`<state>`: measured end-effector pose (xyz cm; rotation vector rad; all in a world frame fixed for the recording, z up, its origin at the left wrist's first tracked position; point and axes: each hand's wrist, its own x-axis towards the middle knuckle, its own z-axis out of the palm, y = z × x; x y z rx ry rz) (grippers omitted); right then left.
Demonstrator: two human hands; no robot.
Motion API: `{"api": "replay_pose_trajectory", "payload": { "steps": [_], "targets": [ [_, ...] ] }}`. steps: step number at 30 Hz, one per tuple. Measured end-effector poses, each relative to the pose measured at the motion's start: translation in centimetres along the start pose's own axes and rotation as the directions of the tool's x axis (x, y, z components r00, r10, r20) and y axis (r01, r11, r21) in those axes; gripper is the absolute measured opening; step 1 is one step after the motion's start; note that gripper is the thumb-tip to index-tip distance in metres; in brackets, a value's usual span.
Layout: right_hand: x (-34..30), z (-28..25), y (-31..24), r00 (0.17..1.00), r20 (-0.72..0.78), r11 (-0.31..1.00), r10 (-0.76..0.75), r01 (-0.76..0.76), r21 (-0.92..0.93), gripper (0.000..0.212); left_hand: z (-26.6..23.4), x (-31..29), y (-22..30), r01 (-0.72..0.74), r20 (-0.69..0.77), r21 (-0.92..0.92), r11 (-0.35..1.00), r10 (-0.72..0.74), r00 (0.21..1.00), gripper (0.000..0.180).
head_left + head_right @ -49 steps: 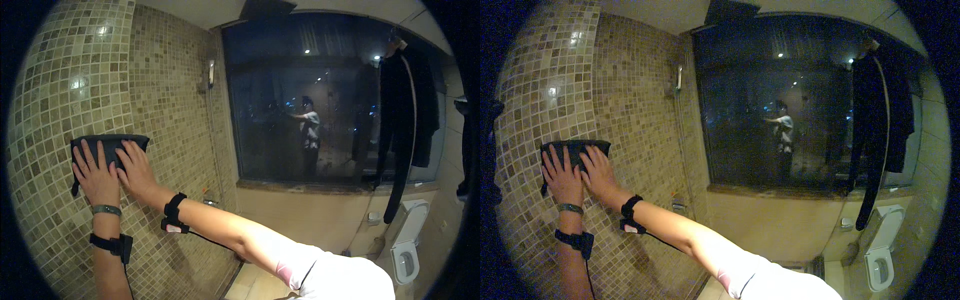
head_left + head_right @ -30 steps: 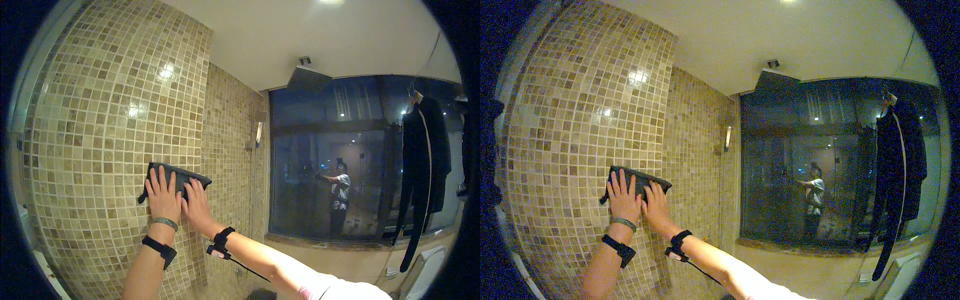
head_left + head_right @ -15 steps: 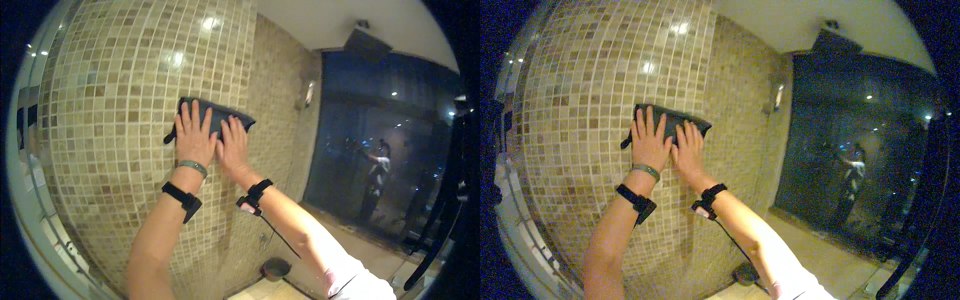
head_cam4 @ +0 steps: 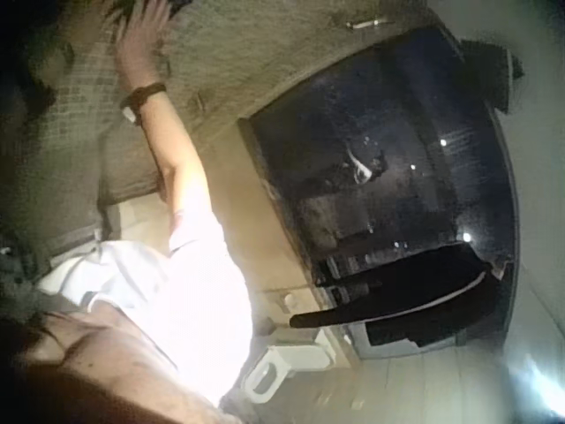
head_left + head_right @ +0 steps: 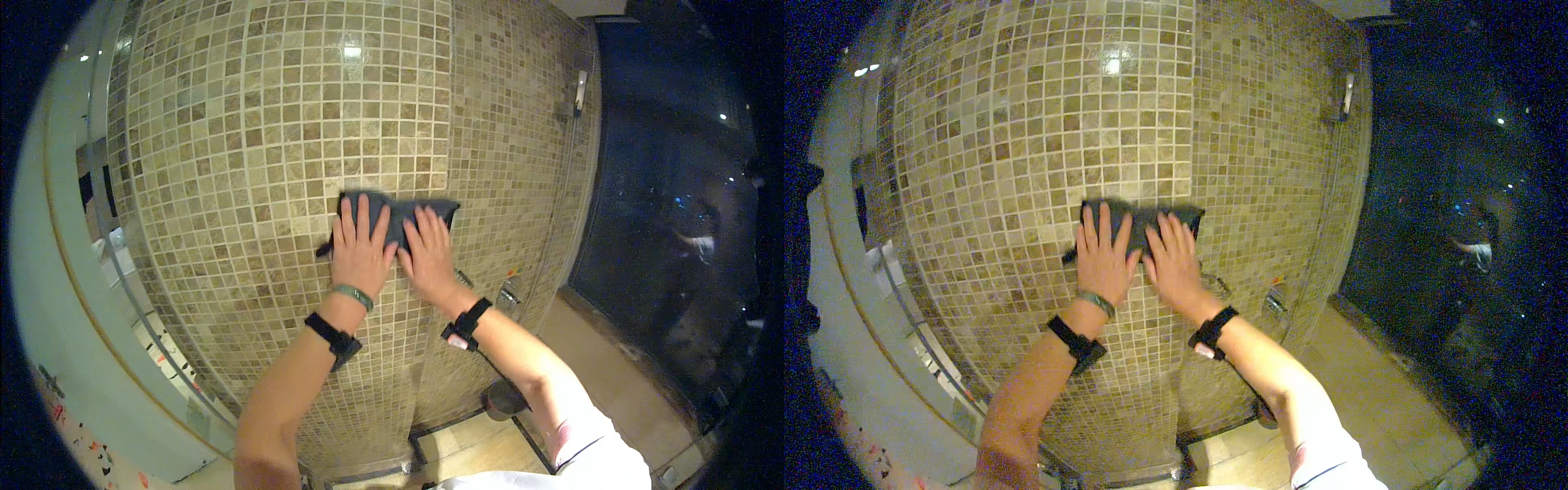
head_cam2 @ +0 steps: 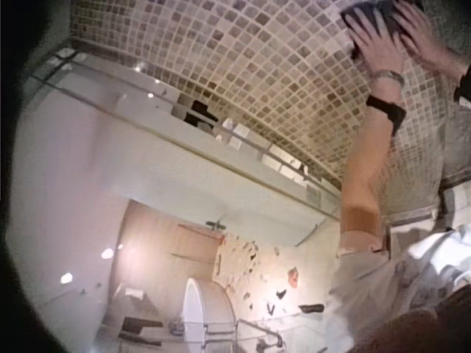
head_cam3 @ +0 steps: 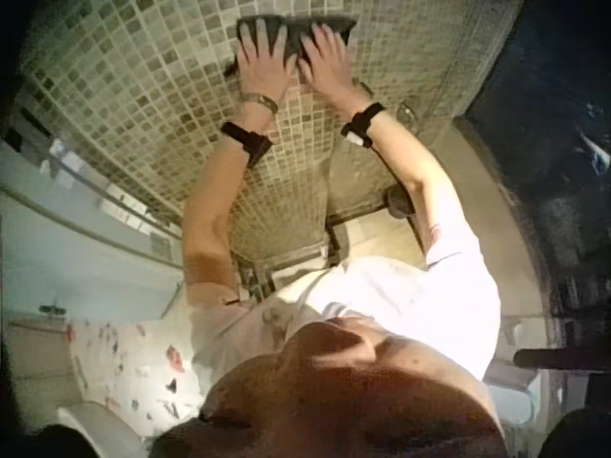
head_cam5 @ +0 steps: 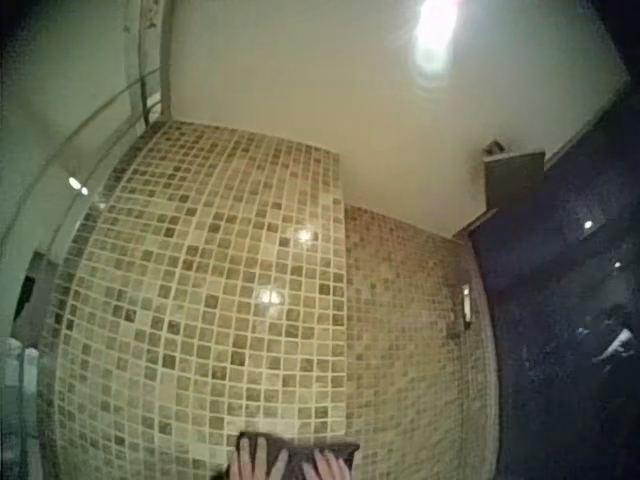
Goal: The person wipes the tiled shower wall with a cloth, then moves to the sink area and wipes the countertop and surrounding surfaces. The person squats to reach lower wall sections and continues wiping multiple surfaces.
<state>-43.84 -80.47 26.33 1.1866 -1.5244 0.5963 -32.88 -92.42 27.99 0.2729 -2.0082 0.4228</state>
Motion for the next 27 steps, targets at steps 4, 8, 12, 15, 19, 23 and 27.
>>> {"api": "replay_pose_trajectory", "payload": {
  "steps": [4,8,12,15,19,23,27],
  "targets": [
    [8.7,-0.7,-1.3,0.985,-0.161,0.996,-0.061,0.070,0.047,0.057,-3.2,5.8,-4.5,0.072,-0.256,0.066,0.995,-0.053,0.965,0.063],
    [14.3,-1.9,-3.4,0.966,-0.218,0.988,-0.141,0.151,0.030,0.052,-5.4,8.6,-8.1,0.157,-0.373,0.148,0.976,-0.092,0.923,0.062],
    [11.5,0.5,-6.9,0.972,-0.142,0.980,-0.186,0.194,0.043,0.053,-4.7,3.2,-10.1,0.199,-0.281,0.123,0.972,-0.158,0.946,0.063],
    [5.9,1.6,-8.6,0.964,0.005,0.960,-0.266,0.265,0.087,0.055,-3.2,-3.4,-9.9,0.234,-0.153,0.128,0.964,-0.214,0.965,0.062],
    [2.7,3.8,-12.0,0.920,0.170,0.928,-0.353,0.321,0.190,0.053,-3.6,-9.1,-12.3,0.226,-0.009,0.202,0.953,-0.229,0.973,0.059],
    [9.2,3.8,-15.4,0.929,0.021,0.917,-0.370,0.361,0.170,0.055,-5.3,-5.9,-17.9,0.259,-0.167,0.232,0.938,-0.224,0.960,0.061],
    [16.4,4.5,-19.2,0.927,-0.149,0.907,-0.344,0.369,0.202,0.049,-8.4,-2.5,-24.2,0.337,-0.330,0.243,0.910,-0.249,0.910,0.062]
  ]
}}
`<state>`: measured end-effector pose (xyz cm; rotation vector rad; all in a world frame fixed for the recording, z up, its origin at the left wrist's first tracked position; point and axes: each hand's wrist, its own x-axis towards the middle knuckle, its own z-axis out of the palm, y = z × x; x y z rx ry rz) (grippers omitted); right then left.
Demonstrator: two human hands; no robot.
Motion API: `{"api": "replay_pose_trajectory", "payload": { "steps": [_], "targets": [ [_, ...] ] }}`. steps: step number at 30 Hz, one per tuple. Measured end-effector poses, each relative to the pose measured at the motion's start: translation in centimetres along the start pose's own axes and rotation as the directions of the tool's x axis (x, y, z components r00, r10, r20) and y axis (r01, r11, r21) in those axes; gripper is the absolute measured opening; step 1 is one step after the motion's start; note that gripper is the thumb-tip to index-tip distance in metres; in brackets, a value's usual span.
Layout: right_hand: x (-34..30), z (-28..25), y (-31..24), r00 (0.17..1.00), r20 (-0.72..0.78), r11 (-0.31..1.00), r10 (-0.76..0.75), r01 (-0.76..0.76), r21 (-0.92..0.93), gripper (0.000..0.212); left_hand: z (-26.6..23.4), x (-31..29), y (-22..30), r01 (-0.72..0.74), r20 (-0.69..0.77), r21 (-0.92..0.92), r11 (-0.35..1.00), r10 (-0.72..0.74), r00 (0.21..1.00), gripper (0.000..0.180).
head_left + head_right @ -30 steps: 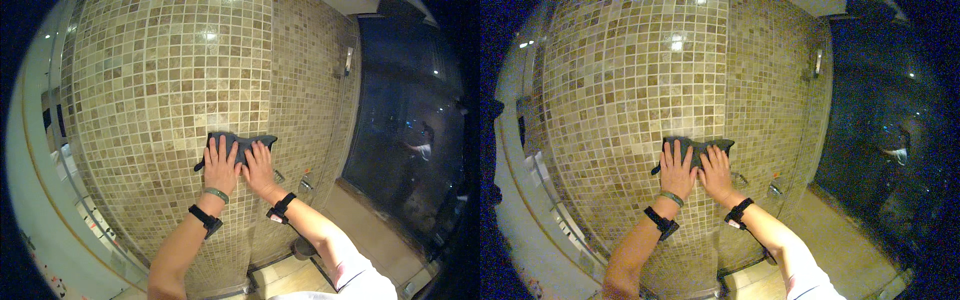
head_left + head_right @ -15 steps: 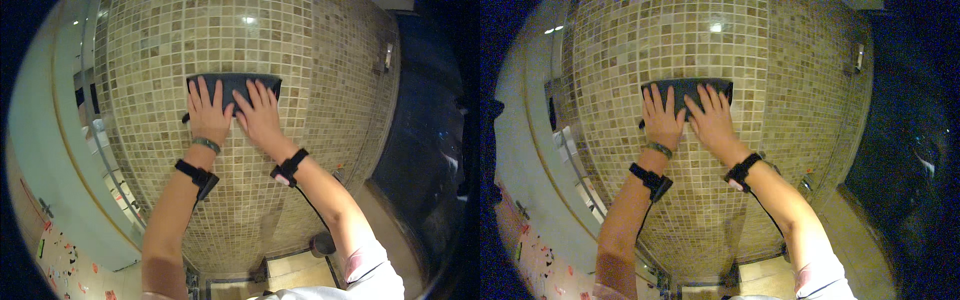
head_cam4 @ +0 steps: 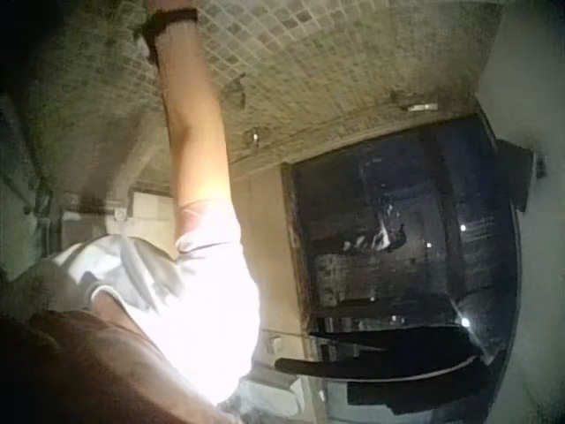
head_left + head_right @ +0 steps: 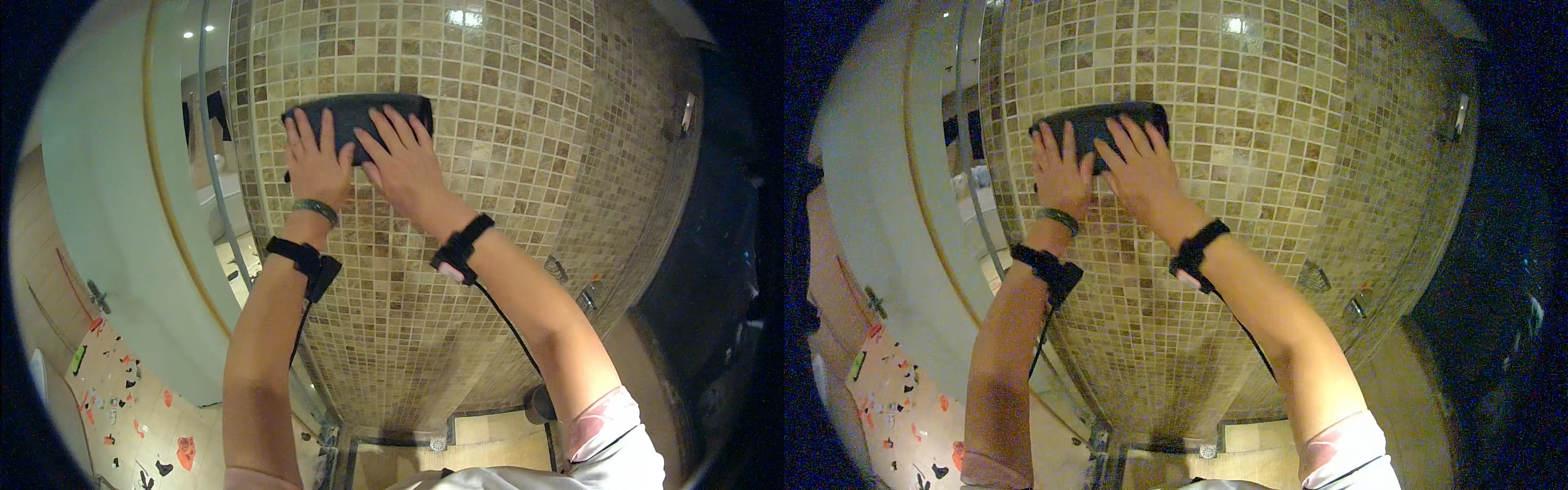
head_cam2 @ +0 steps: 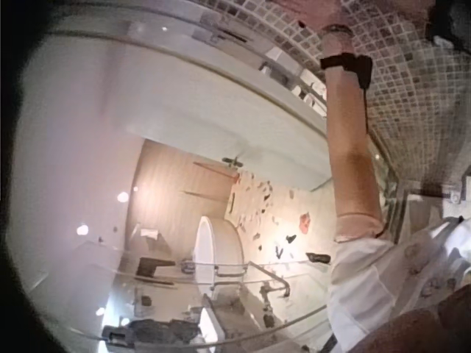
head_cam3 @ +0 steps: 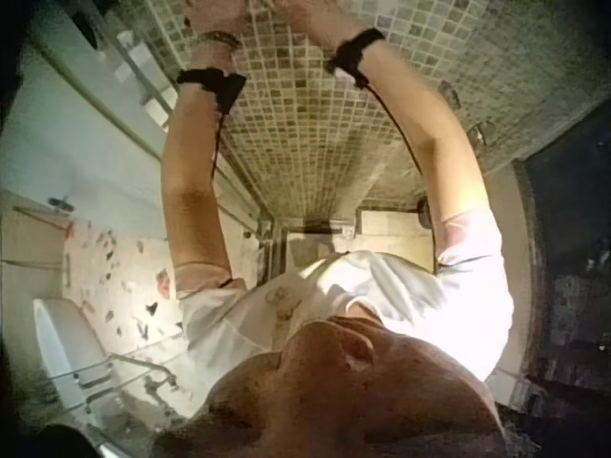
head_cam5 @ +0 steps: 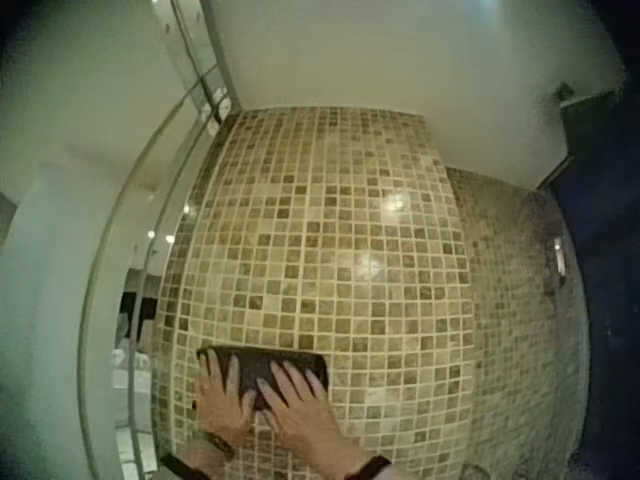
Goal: The person wipes the tiled shower wall with a cloth, then moves to the sink area and wipes the countertop and surrounding surfaces. The person squats to reach lower wall sections and continues wiping multiple surfaces.
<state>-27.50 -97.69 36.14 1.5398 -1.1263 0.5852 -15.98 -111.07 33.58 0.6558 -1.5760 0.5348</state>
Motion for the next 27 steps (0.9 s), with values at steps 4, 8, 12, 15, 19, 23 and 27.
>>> {"api": "replay_pose_trajectory", "payload": {
  "steps": [4,8,12,15,19,23,27],
  "targets": [
    [0.6,2.2,-2.2,1.000,0.002,0.998,-0.026,0.026,-0.061,0.047,0.3,-1.7,-1.6,0.098,-0.011,-0.012,0.995,-0.098,0.995,0.063],
    [-5.5,3.9,-4.8,0.981,0.176,0.996,-0.076,0.082,-0.024,0.046,0.6,-9.7,-1.0,0.201,0.123,0.001,0.980,-0.200,0.972,0.064],
    [-13.9,3.2,-7.9,0.892,0.425,0.988,-0.157,0.147,0.056,0.054,0.0,-21.0,0.3,0.226,0.339,0.029,0.974,-0.222,0.914,0.064],
    [-21.4,2.8,-9.4,0.844,0.514,0.988,-0.154,0.116,0.105,0.055,-1.7,-27.9,3.1,0.251,0.596,0.010,0.968,-0.207,0.776,0.062],
    [-25.3,0.8,-8.8,0.798,0.602,0.995,-0.011,-0.049,0.084,0.053,-2.6,-29.9,6.0,0.238,0.667,-0.051,0.970,-0.145,0.731,0.063],
    [-24.2,-1.8,-4.3,0.871,0.464,0.985,0.160,-0.175,-0.011,0.050,-1.8,-23.7,10.0,0.133,0.548,-0.158,0.978,-0.025,0.836,0.062],
    [-21.6,-6.4,3.0,0.917,0.237,0.947,0.320,-0.306,-0.095,0.050,-1.1,-15.0,17.7,0.020,0.348,-0.275,0.961,0.080,0.934,0.061]
  ]
}}
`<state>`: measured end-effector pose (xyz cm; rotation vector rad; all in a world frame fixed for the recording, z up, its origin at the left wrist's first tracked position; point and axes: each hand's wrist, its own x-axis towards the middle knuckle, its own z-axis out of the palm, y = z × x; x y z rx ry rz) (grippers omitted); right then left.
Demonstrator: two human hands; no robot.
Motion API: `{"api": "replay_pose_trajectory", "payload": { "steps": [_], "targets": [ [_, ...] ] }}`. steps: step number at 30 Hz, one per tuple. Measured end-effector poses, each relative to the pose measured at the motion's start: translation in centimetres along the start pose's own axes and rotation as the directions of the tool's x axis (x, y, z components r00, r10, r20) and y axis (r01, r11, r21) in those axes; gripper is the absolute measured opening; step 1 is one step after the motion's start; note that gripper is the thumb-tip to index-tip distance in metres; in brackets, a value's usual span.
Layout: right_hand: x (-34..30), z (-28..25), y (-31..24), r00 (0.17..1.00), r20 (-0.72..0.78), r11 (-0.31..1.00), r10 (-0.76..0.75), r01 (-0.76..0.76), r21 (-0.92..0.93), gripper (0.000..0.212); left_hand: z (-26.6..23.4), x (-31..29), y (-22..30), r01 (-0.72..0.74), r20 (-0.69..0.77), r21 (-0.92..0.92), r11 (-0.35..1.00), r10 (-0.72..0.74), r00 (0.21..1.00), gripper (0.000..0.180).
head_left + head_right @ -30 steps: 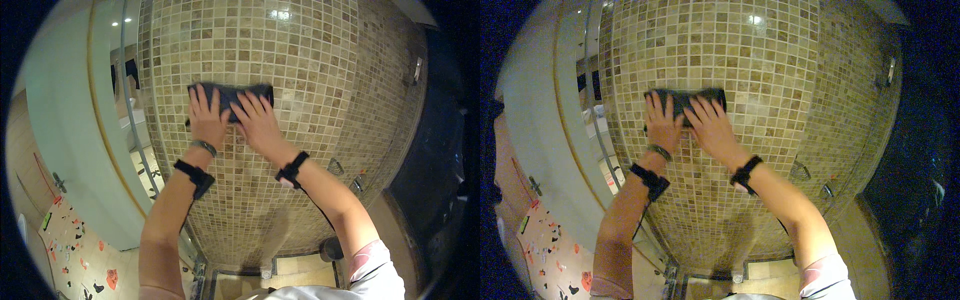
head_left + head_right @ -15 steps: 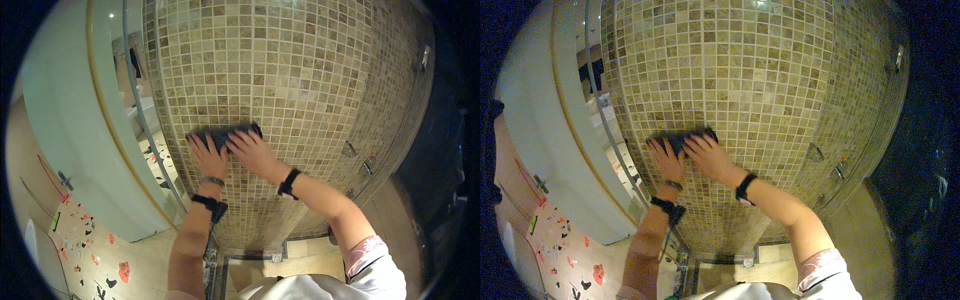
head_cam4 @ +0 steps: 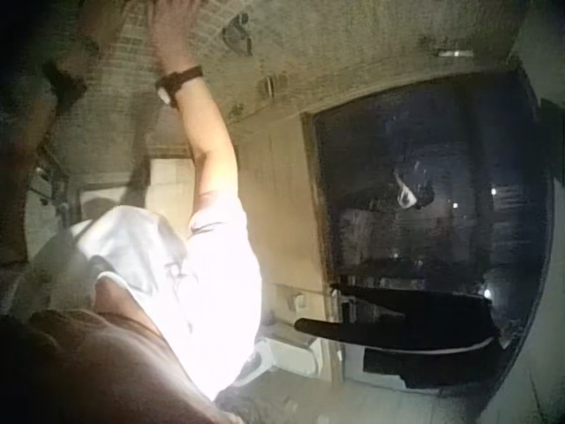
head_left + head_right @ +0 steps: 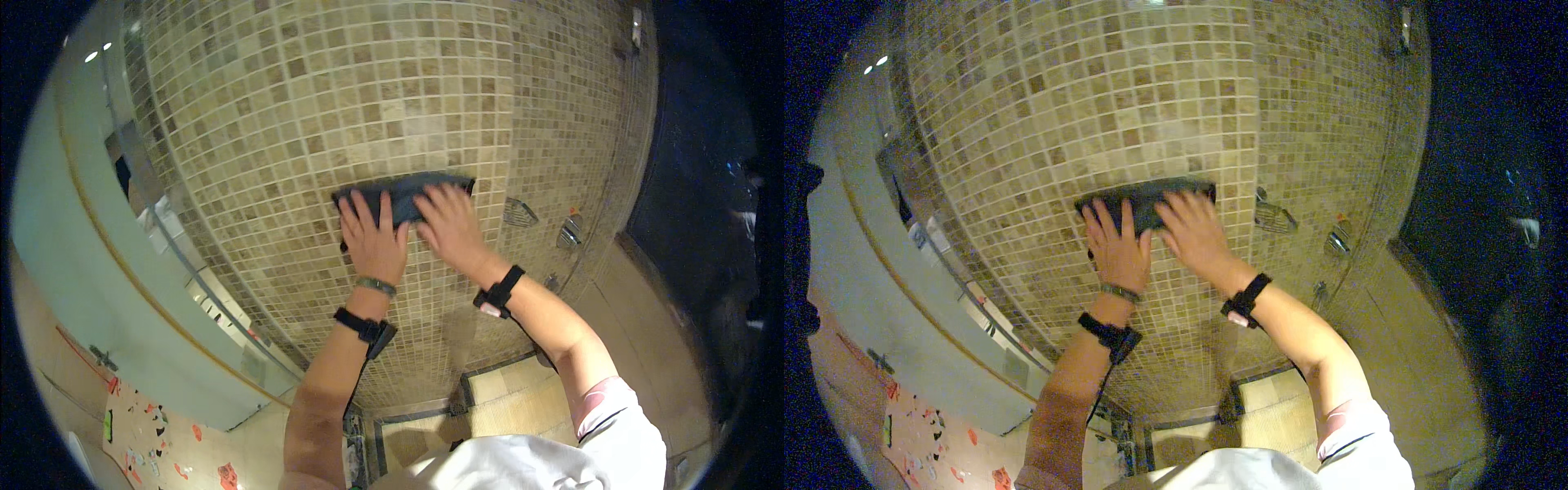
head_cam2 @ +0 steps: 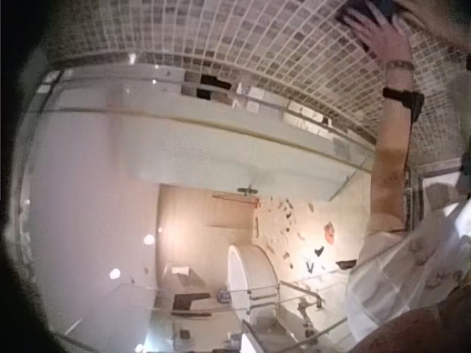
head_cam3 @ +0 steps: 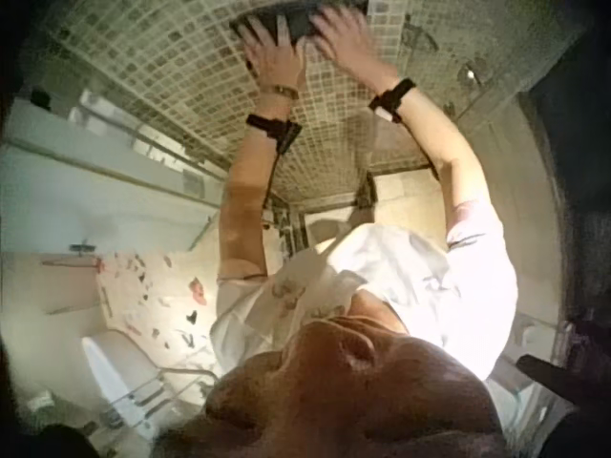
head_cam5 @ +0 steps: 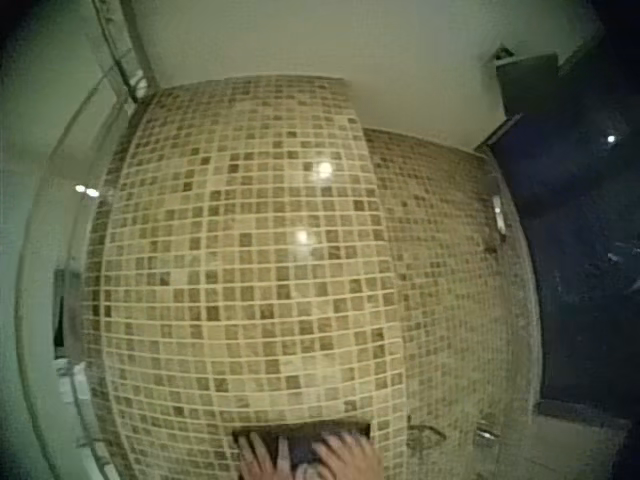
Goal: The person wipes the tiled shower wall with a cloth, then moves to the sink area and wipes the countertop and surrounding surfaces. The person squats to reach lower wall sections and continues wiping multiple surfaces.
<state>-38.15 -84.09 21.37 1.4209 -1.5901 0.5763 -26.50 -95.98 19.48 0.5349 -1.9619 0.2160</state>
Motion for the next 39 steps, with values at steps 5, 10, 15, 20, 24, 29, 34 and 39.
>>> {"api": "replay_pose_trajectory", "payload": {
  "steps": [5,10,15,20,24,29,34,39],
  "targets": [
    [-0.3,-3.0,4.7,0.967,-0.192,0.985,0.165,-0.151,0.088,0.039,2.3,2.9,6.5,-0.139,-0.056,-0.018,0.990,0.138,0.989,0.056],
    [-8.7,0.0,6.5,0.843,-0.066,0.775,0.534,-0.457,0.436,0.031,6.7,-4.0,10.4,-0.247,0.217,-0.053,0.968,0.253,0.943,0.049],
    [-8.5,0.2,8.2,0.738,0.125,0.398,0.663,-0.489,0.776,0.048,6.3,-0.9,13.1,-0.210,0.063,-0.070,0.975,0.215,0.975,0.046],
    [-0.7,-0.8,10.8,0.752,0.301,0.037,0.586,-0.396,0.917,0.060,5.1,8.3,15.2,-0.245,-0.143,0.080,0.966,0.255,0.956,0.049],
    [5.3,-2.8,15.7,0.912,0.080,0.154,0.402,-0.153,0.976,0.056,3.5,14.0,17.5,-0.215,-0.287,0.212,0.953,0.271,0.919,0.057],
    [5.4,-1.9,17.8,0.927,0.210,-0.120,0.311,-0.181,0.976,0.053,5.0,13.1,18.7,-0.175,-0.241,0.268,0.948,0.241,0.940,0.057],
    [-3.6,5.2,14.3,0.846,0.382,-0.058,0.372,-0.390,0.919,0.056,7.5,4.6,17.7,-0.225,-0.036,0.215,0.951,0.238,0.971,0.056],
    [-6.0,5.2,13.3,0.644,0.599,-0.063,0.476,-0.654,0.754,0.058,8.4,0.1,17.5,-0.253,0.026,0.134,0.958,0.252,0.967,0.056]
  ]
}}
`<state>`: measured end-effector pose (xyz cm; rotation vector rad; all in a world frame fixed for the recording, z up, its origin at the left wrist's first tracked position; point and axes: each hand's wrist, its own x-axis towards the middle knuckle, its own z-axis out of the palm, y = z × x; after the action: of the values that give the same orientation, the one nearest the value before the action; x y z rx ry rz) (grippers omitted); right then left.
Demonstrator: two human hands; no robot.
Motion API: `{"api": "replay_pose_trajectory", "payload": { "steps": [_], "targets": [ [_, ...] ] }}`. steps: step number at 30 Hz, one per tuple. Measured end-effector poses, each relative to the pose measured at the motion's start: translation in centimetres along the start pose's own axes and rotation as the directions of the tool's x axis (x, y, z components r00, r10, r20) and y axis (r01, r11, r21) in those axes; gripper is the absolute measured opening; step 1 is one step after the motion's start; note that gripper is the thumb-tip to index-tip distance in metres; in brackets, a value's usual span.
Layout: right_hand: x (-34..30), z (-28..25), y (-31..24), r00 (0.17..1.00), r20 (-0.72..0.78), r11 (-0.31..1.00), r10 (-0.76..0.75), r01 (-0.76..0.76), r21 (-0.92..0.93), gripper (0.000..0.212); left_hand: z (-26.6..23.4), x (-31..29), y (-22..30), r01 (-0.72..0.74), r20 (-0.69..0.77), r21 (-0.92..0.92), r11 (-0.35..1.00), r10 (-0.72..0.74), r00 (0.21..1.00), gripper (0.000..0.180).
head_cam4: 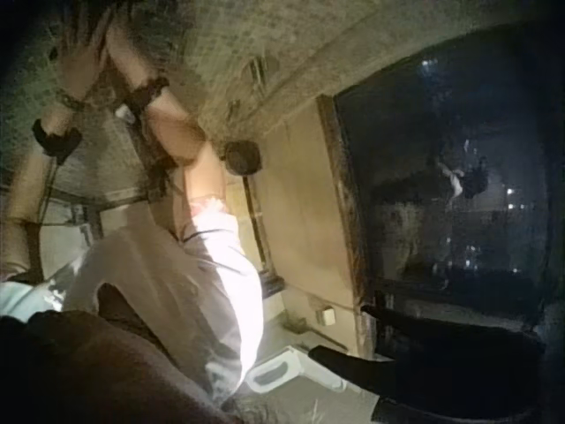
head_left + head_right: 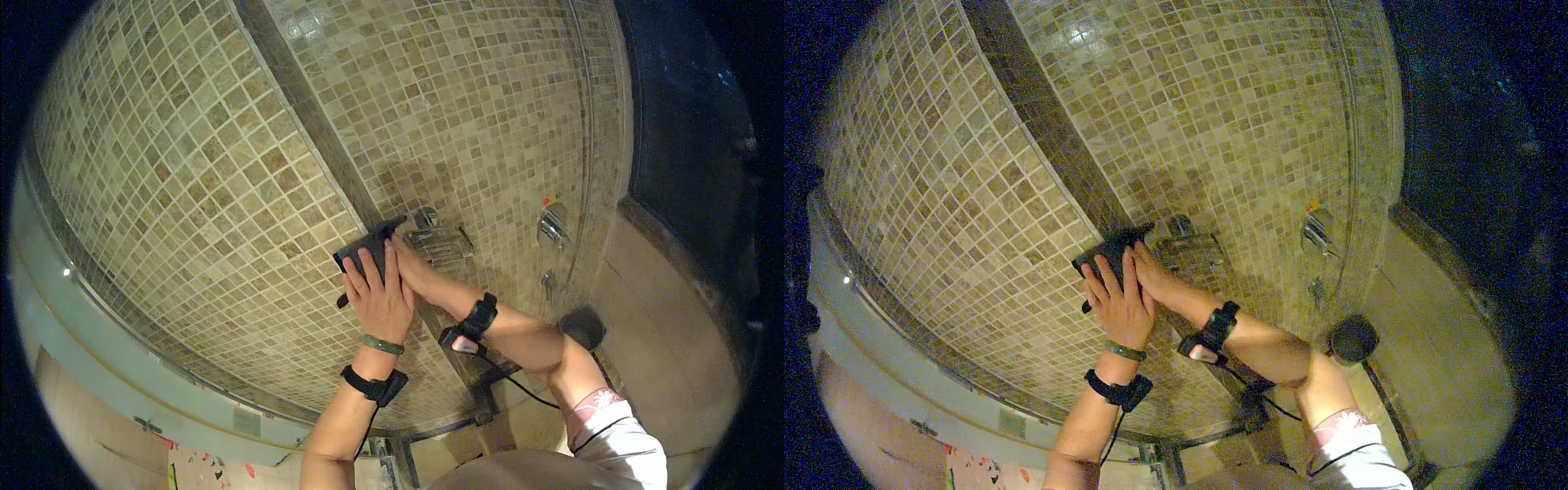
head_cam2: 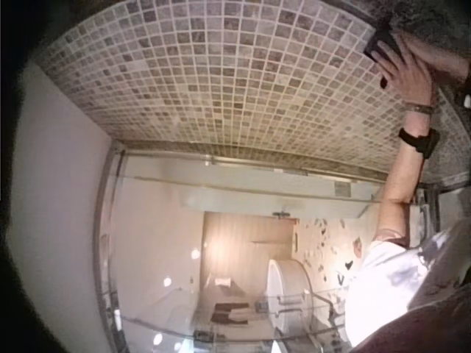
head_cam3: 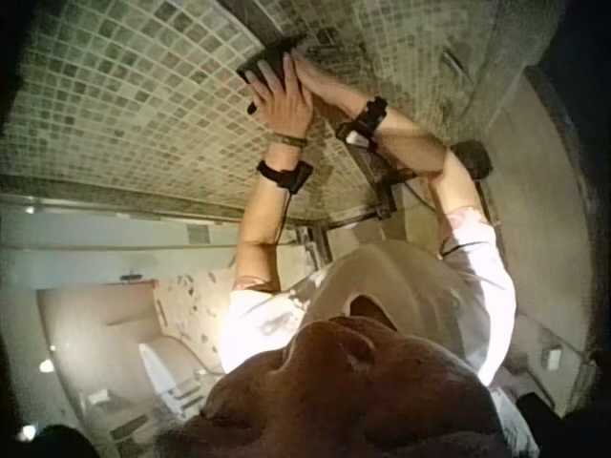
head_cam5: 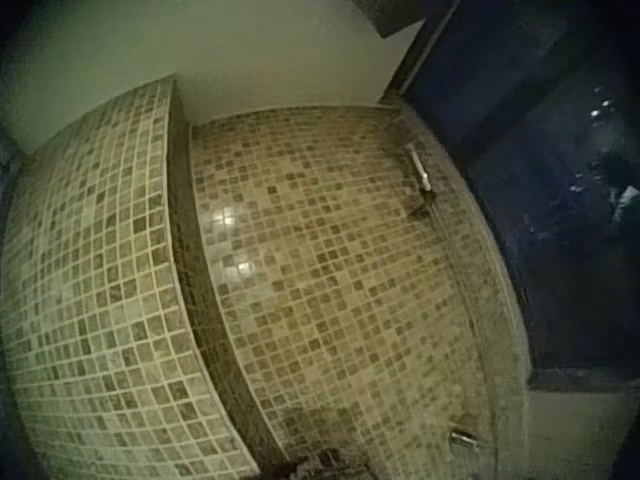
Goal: The person wipes the tiled shower wall with a cloth, then moves to the sink area and wipes the countertop and surrounding surfaces. The person squats to reach lower wall sections and continues wiping multiple surfaces.
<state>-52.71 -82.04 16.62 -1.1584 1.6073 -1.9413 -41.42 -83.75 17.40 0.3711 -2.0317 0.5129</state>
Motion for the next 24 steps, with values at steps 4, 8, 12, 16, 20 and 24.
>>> {"api": "replay_pose_trajectory", "payload": {
  "steps": [4,8,12,16,20,24],
  "targets": [
    [3.6,-1.1,-2.6,0.989,0.119,0.972,-0.082,0.053,0.228,0.055,-1.6,3.6,-0.5,-0.034,0.002,-0.015,0.999,0.034,0.999,0.060],
    [5.8,-1.8,-7.3,0.929,0.214,0.931,-0.301,0.238,0.276,0.051,-2.2,8.9,-0.6,-0.069,-0.075,0.078,0.995,0.075,0.994,0.062],
    [8.6,-2.8,-8.8,0.876,0.172,0.877,-0.450,0.397,0.270,0.055,-1.8,11.0,-0.6,-0.080,-0.131,0.138,0.987,0.099,0.986,0.054],
    [10.2,-1.9,-5.3,0.907,0.188,0.898,-0.377,0.308,0.314,0.044,-1.9,9.5,-0.4,-0.035,-0.085,0.105,0.994,0.044,0.995,0.054],
    [9.5,-0.6,1.1,0.936,0.035,0.929,-0.350,0.342,0.145,0.042,-0.9,5.3,0.9,-0.037,0.002,0.104,0.994,0.037,0.999,0.053],
    [0.2,1.4,5.1,0.929,-0.057,0.920,-0.367,0.353,-0.169,0.045,2.3,-4.1,1.7,0.108,-0.020,-0.087,0.990,-0.110,0.994,0.062]
  ]
}}
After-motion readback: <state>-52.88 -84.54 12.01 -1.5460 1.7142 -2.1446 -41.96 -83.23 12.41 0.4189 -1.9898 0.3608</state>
